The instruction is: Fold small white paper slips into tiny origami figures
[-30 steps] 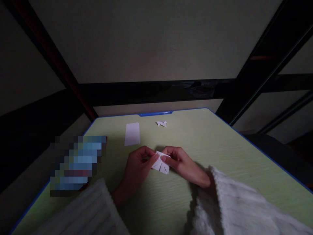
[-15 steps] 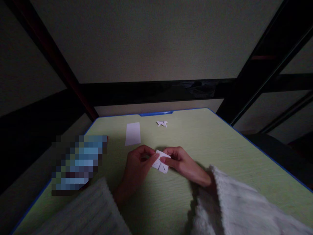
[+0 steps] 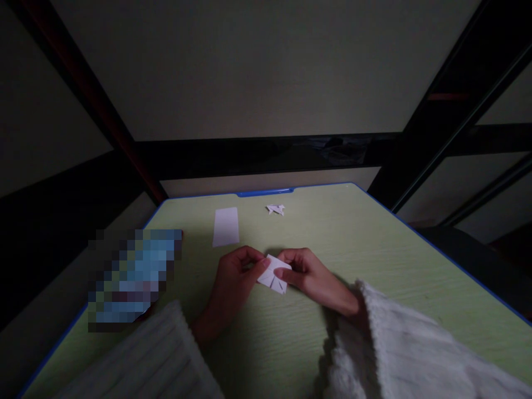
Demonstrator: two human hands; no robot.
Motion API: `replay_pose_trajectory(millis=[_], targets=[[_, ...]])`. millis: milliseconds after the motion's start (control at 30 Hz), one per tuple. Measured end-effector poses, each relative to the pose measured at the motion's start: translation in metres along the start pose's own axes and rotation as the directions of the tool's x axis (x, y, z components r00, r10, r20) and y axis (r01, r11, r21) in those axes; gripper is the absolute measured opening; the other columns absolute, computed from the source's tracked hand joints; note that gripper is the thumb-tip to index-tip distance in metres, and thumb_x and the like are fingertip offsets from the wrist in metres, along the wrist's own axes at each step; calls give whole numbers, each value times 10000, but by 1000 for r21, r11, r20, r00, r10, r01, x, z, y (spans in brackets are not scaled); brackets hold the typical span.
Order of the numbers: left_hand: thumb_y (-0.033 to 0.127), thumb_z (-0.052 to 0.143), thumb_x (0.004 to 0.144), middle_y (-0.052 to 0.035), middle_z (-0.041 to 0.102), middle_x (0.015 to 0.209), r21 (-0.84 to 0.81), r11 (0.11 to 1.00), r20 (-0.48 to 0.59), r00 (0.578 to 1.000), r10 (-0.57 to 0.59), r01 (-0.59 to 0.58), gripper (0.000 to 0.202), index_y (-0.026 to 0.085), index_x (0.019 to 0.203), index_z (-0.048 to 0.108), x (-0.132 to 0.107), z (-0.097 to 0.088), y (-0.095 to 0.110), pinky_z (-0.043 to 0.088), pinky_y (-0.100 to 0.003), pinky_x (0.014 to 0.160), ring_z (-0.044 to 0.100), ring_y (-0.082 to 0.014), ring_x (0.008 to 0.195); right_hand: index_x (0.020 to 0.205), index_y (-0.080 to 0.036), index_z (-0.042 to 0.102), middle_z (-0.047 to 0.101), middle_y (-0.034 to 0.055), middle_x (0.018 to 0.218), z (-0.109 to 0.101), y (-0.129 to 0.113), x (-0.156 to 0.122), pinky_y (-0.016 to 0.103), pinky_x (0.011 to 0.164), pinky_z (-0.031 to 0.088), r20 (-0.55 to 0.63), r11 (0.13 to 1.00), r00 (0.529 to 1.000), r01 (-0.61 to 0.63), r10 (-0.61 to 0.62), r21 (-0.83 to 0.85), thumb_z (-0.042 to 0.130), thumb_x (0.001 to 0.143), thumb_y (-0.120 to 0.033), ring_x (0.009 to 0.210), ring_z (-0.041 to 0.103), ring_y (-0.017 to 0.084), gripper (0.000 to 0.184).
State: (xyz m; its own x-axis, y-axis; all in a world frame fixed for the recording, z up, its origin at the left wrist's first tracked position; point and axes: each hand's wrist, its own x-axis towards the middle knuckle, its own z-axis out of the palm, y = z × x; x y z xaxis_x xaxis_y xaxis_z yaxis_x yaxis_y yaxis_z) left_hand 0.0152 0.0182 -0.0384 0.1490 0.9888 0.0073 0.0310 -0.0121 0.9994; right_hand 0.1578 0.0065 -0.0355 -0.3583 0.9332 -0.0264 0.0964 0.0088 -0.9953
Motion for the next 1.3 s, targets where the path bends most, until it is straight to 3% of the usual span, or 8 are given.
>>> replay_pose_trajectory(millis=[300, 467, 600, 733, 967, 1167, 1300], targets=[[191, 615, 571, 34, 551, 521, 47, 999, -28, 1000, -3, 5, 113, 124, 549, 527, 0, -1, 0, 388, -164, 459, 499, -77, 493, 627, -107, 510, 467, -24, 564, -1, -3, 0, 205, 492, 304, 33, 999, 999, -11, 10, 45, 512, 628, -111, 519, 415, 79, 4], [177, 616, 567, 40, 543, 534, 37, 999, -17, 1000, 18, -18, 119, 136, 556, 505, 1, 0, -2, 400, -164, 463, 515, -81, 507, 584, -118, 490, 433, -35, 533, 1, -2, 0, 198, 456, 278, -13, 1000, 1000, -9, 9, -11, 538, 672, -247, 487, 373, 68, 164], [206, 590, 595, 63, 506, 531, -16, 1000, 126, 992, -10, 12, 146, 162, 663, 469, 2, 0, -5, 359, -153, 359, 479, -71, 436, 600, -116, 488, 457, -26, 537, 2, 0, -1, 196, 449, 285, 12, 1000, 1000, 9, -10, 13, 526, 695, -340, 477, 381, 66, 246], [255, 495, 687, 75, 417, 400, 91, 996, 308, 951, -14, -15, 193, 147, 536, 442, 1, -2, -8, 302, -141, 338, 383, -40, 349, 609, -112, 488, 460, -29, 535, 0, 1, -2, 187, 442, 282, 71, 998, 997, 26, -30, 59, 553, 682, -337, 471, 389, 59, 246], [314, 493, 671, 65, 426, 365, 86, 995, 326, 942, -79, 54, 263, 149, 477, 428, -5, -5, -4, 302, -150, 318, 392, -46, 309, 624, -109, 485, 496, -18, 553, -1, 1, -3, 188, 460, 318, 183, 991, 983, -11, -14, 132, 558, 685, -280, 495, 442, 68, 196], [360, 476, 691, 35, 488, 349, -68, 982, 401, 906, -136, 177, 283, 140, 513, 485, -4, -5, -3, 302, -163, 320, 428, -63, 290, 624, -110, 488, 537, -9, 543, -1, -5, -4, 190, 463, 333, 221, 969, 975, -51, -4, 243, 559, 682, -301, 482, 464, 66, 212], [413, 464, 693, 27, 502, 361, -91, 982, 372, 920, -121, 165, 319, 144, 524, 493, -3, -2, -3, 346, -177, 362, 455, -75, 329, 631, -113, 497, 556, -2, 531, -1, -8, -4, 195, 467, 343, 231, 956, 973, -54, -15, 290, 555, 682, -312, 478, 476, 72, 213]])
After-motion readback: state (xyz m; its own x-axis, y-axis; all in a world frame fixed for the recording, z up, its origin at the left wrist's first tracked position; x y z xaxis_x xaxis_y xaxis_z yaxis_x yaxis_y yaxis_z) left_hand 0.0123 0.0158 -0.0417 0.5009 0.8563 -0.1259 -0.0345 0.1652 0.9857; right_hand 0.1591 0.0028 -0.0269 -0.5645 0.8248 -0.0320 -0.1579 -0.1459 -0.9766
